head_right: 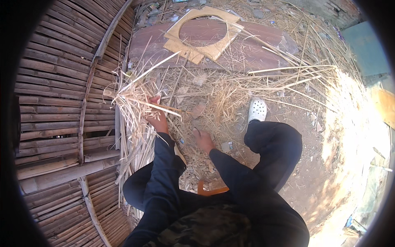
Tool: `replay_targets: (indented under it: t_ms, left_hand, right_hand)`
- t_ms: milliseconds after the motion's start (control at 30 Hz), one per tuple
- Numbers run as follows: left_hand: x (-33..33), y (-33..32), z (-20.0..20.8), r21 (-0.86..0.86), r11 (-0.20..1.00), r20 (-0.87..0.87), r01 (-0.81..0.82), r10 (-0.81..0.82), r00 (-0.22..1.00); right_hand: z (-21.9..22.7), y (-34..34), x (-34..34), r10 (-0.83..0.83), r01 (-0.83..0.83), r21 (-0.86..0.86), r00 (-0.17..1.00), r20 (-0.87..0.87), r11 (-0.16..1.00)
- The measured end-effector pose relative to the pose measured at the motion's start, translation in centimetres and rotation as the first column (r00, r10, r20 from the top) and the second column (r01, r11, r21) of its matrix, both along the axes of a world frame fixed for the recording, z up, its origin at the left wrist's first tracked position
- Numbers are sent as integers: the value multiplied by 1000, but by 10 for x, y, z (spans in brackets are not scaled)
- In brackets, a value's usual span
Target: The person sits on the ground and uses a large knife to split a bundle of thin bamboo strips into finer strands. They then switch to a smaller red-handled knife to shave and smooth a longer bamboo pole, removing the outer layer to create a clean surface.
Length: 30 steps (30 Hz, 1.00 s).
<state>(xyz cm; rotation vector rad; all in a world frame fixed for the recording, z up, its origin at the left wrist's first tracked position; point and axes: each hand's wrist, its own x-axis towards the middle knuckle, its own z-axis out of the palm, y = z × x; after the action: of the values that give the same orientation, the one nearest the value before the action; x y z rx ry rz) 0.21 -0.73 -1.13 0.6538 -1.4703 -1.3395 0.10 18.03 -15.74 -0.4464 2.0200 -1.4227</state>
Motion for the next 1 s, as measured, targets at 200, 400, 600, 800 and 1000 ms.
replay_targets:
  t_ms: [200,400,600,800,1000]
  left_hand:
    - [14,-32,-29,199,979,-137,33,-6,991]
    - [-10,0,-47,-552,817,348,-167,407,845]
    - [35,-60,-119,147,982,-113,119,-103,988]
    - [-7,9,17,221,973,-57,62,-51,997]
    - [-4,28,18,-211,977,364,-13,91,927]
  right_hand:
    - [0,-5,22,-37,32,101,998,45,994]
    - [7,1,18,-68,78,132,994,-81,988]
    - [24,5,36,-58,73,172,994,-91,982]
    - [-2,32,49,-98,93,243,995,9,966]
    - [16,41,45,-78,94,110,988,-136,990]
